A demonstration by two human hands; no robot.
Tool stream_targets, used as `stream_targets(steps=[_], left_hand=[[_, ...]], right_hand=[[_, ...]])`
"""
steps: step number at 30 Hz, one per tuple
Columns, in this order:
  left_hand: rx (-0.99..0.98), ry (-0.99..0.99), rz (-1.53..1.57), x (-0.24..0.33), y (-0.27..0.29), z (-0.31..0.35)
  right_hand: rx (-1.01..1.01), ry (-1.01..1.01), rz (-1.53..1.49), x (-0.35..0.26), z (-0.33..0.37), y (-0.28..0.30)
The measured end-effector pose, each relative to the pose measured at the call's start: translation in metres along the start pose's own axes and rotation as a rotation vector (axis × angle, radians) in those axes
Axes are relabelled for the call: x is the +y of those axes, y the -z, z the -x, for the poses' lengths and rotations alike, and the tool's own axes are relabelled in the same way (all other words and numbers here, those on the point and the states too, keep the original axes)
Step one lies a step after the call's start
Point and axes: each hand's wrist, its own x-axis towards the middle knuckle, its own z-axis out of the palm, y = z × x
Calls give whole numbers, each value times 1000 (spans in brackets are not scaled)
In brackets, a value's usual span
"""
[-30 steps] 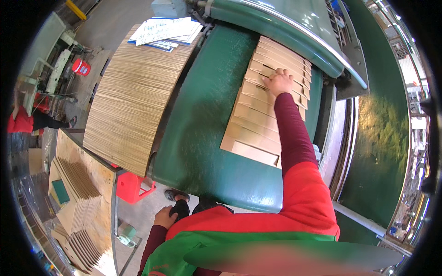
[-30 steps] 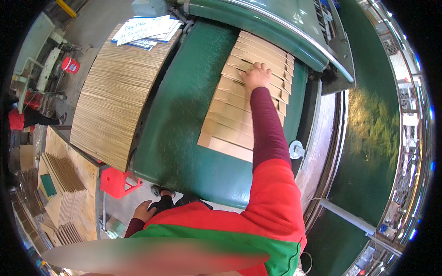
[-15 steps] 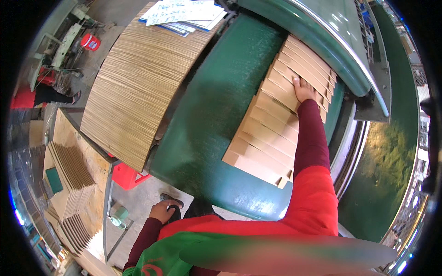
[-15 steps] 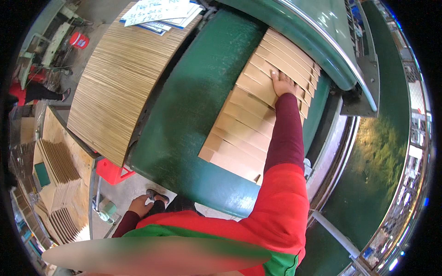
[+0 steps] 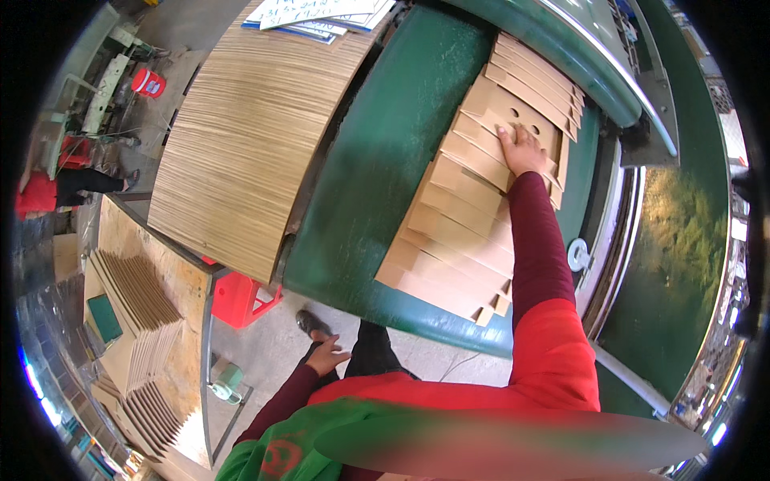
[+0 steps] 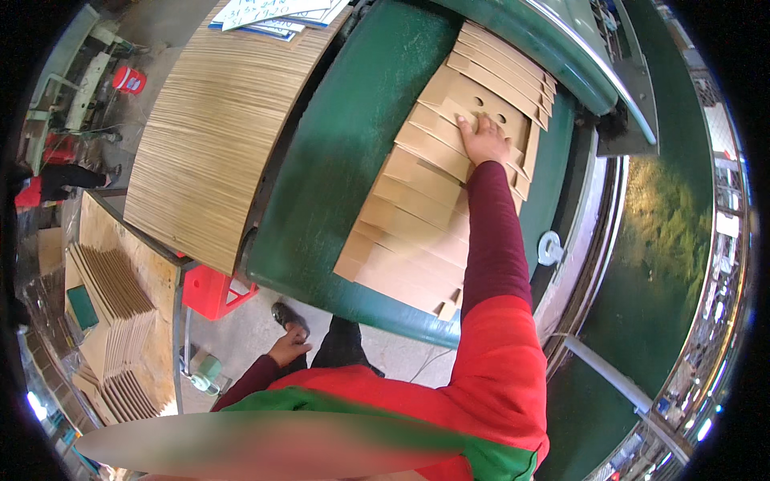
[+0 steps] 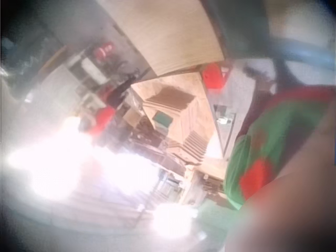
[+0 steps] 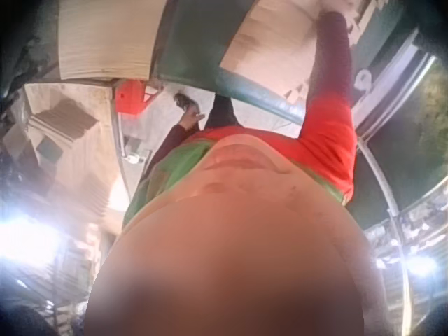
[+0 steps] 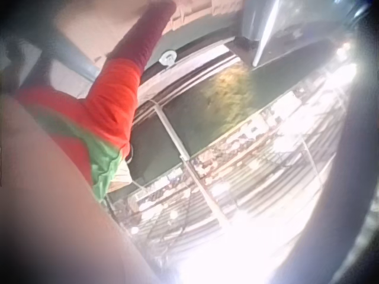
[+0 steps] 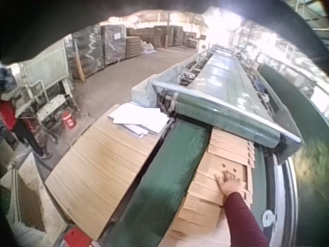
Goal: The person repeatedly picks small cardboard pieces from a conveyor belt and stacks them on a nearby table. The person uses both hands to gather and align the pieces into neat piles.
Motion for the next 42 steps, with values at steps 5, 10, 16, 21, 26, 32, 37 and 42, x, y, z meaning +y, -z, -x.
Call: stream_targets(steps=[5,10,16,21,26,32,37,42], left_hand=[[-177,113,597,40,-32,-27],[-327,-264,850,25,-49,-25],[-723,-423,1101,14,-23,52],[-480,-444,971,114,-29,115],[-465,-489,993,239,-57,119],[-263,-487,1029,365,-88,48],[-154,-314,1039,421,-98,-2],[-219,-324,1044,434,-98,-27]], right_hand=[[-59,-90,66,-36,93,2],[-89,-84,11,-66,193,8],[-147,-25,17,-75,260,23],[-165,68,-31,-54,245,62],[60,276,-47,-19,189,113],[-23,67,-180,3,125,147],[1,60,-176,5,114,153],[-95,236,-217,-2,148,156]])
